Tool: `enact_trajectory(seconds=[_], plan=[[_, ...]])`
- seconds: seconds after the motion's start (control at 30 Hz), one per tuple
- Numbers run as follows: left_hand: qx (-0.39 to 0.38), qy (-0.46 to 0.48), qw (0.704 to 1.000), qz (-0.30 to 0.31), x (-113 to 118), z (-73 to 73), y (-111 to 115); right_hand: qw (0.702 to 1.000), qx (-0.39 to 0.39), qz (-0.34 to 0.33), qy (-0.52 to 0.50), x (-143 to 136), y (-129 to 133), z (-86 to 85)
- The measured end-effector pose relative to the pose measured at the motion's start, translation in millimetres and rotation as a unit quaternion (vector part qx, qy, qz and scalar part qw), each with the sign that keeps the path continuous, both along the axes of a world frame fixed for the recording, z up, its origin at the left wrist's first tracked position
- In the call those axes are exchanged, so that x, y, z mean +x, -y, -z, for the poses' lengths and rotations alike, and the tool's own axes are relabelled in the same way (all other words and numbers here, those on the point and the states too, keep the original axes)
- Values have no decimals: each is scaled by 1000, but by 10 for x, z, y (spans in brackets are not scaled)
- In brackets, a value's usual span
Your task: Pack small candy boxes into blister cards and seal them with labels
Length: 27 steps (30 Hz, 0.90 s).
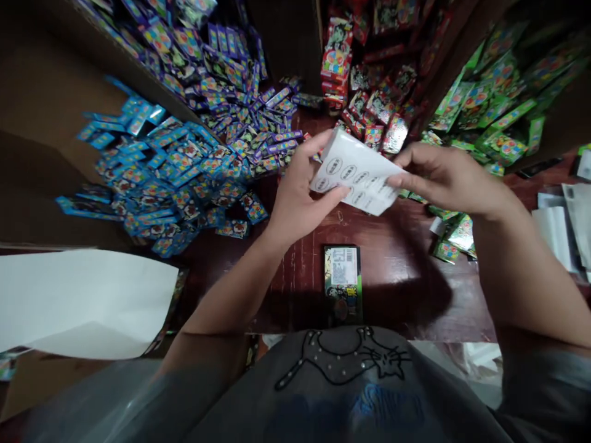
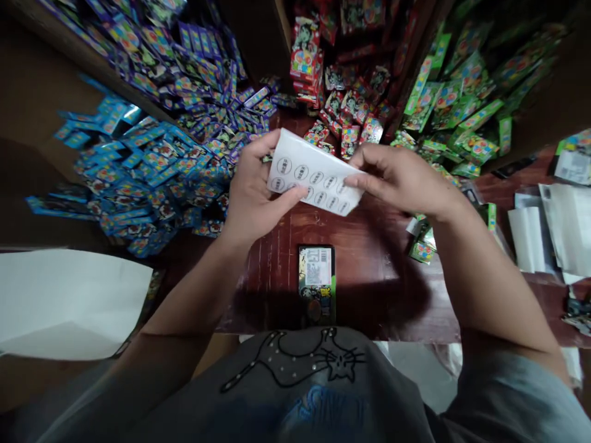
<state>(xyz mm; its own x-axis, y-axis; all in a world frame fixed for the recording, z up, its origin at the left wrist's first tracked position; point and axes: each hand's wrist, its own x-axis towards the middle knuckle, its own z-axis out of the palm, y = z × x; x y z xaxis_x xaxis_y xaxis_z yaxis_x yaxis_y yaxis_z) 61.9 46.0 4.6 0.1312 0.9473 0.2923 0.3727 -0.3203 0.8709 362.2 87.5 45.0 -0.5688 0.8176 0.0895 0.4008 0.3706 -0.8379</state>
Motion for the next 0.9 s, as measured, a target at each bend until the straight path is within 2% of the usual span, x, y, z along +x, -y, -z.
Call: enact_trajectory(seconds=[0.1,0.17,0.23,0.3,0.37,0.47,0.53,0.6,0.7,0.83,0.9], plan=[[-47,35,995,83,150,15,82,997,-68,25,-5,191,422,90],[-90,49,985,142,278,78,165,997,-78,22,14,299,659,202],[-126,73,973,177,436,159,257,996,-70,61,5,352,876,349],[-141,99,969,178,598,248,352,987,-60,143,-45,342,1082,520],[-144,115,970,158,720,342,447,965,-70,226,-112,288,1273,690],[-163,118,971,133,795,469,579,926,-107,315,-179,200,1508,879],[-185,110,969,124,797,528,655,906,-125,357,-191,174,1618,940],[-205,103,967,108,794,562,716,897,-141,376,-184,179,1693,960],[-225,101,966,84,813,576,778,903,-156,358,-178,217,1764,957],[-229,99,961,123,869,573,806,909,-127,359,-168,261,1833,975],[-247,111,953,138,907,576,807,909,-137,359,-162,275,1868,998]])
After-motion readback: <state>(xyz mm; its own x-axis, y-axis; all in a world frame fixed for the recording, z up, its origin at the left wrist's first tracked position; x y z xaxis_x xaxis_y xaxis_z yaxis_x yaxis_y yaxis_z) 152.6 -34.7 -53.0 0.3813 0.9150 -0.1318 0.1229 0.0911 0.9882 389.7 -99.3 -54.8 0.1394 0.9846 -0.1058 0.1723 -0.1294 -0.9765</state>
